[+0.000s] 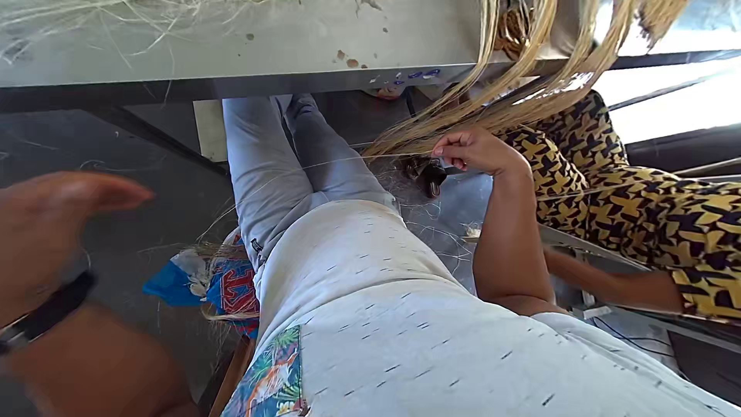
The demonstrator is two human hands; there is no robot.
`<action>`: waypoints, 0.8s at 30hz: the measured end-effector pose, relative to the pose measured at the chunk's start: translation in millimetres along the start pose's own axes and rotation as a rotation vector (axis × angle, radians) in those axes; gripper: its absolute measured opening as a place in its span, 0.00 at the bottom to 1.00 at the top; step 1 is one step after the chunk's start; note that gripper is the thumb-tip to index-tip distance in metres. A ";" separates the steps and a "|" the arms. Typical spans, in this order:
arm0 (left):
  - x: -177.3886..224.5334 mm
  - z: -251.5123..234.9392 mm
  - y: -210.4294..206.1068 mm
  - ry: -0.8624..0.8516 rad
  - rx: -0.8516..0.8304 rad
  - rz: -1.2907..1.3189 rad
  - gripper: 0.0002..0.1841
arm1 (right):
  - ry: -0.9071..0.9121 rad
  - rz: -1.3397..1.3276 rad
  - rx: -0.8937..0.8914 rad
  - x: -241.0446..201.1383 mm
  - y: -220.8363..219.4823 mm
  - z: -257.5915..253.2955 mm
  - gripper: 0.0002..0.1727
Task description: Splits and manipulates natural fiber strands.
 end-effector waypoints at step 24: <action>-15.2 -98.9 -160.3 -0.053 -0.283 0.128 0.12 | 0.280 0.132 0.299 -48.7 47.4 38.0 0.07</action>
Point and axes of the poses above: each hand's wrist, its own z-axis away from the middle knuckle, its own y-axis out of the back of the hand, x = y × z, the point moved 7 cm from there along -z, towards the middle knuckle, and after that the axes turned 11 degrees about -x, right-handed, at the moved point
